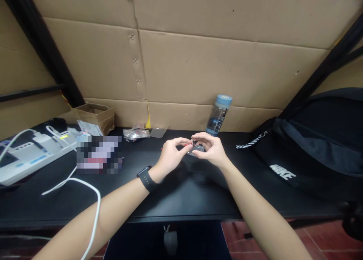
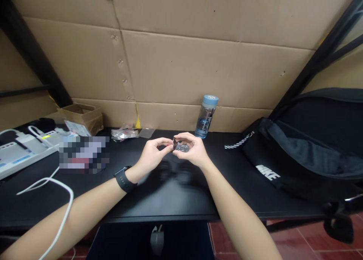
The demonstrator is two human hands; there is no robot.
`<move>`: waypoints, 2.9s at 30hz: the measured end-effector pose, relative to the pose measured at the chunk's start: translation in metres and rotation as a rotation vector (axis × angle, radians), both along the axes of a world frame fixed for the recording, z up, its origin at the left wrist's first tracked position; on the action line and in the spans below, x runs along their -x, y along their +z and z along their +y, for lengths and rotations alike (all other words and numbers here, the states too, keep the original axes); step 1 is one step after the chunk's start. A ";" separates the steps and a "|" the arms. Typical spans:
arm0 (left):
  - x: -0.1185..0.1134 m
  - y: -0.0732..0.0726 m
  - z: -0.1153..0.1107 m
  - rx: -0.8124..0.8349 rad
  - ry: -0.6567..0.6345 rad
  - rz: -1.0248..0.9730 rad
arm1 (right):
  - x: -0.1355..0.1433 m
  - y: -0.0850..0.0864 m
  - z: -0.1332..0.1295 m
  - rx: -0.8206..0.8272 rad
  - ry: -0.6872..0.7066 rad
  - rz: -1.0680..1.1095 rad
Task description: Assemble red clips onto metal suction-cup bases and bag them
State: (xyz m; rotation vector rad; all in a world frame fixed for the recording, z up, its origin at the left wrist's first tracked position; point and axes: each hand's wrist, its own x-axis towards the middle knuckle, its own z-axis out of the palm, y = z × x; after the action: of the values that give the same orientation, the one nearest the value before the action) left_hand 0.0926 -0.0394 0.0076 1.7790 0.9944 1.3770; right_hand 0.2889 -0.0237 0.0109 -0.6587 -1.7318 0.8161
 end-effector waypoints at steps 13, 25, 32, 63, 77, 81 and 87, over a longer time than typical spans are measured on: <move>0.002 -0.002 0.004 -0.012 0.041 0.125 | 0.000 0.001 -0.001 -0.066 0.013 -0.083; 0.001 0.001 0.003 0.307 -0.154 -0.092 | -0.002 0.002 0.000 -0.107 -0.007 -0.216; 0.006 -0.001 0.006 -0.043 0.003 0.139 | -0.002 -0.003 0.002 0.102 0.026 -0.086; 0.023 0.007 0.010 -0.412 0.033 0.459 | 0.001 -0.004 0.005 0.036 -0.102 -0.141; 0.028 0.012 0.012 -0.283 -0.082 0.416 | -0.006 0.010 0.000 -0.132 -0.316 -0.234; 0.028 0.013 0.011 -0.241 -0.166 0.512 | -0.002 0.012 -0.004 -0.148 -0.314 -0.287; 0.026 0.010 0.011 -0.202 -0.132 0.534 | 0.001 0.012 -0.006 -0.169 -0.295 -0.324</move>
State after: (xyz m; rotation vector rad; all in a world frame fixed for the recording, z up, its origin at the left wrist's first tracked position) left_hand 0.0662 -0.0281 0.0174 2.3923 1.0027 0.9632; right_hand 0.2882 -0.0296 0.0224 -0.9426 -1.9067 0.3676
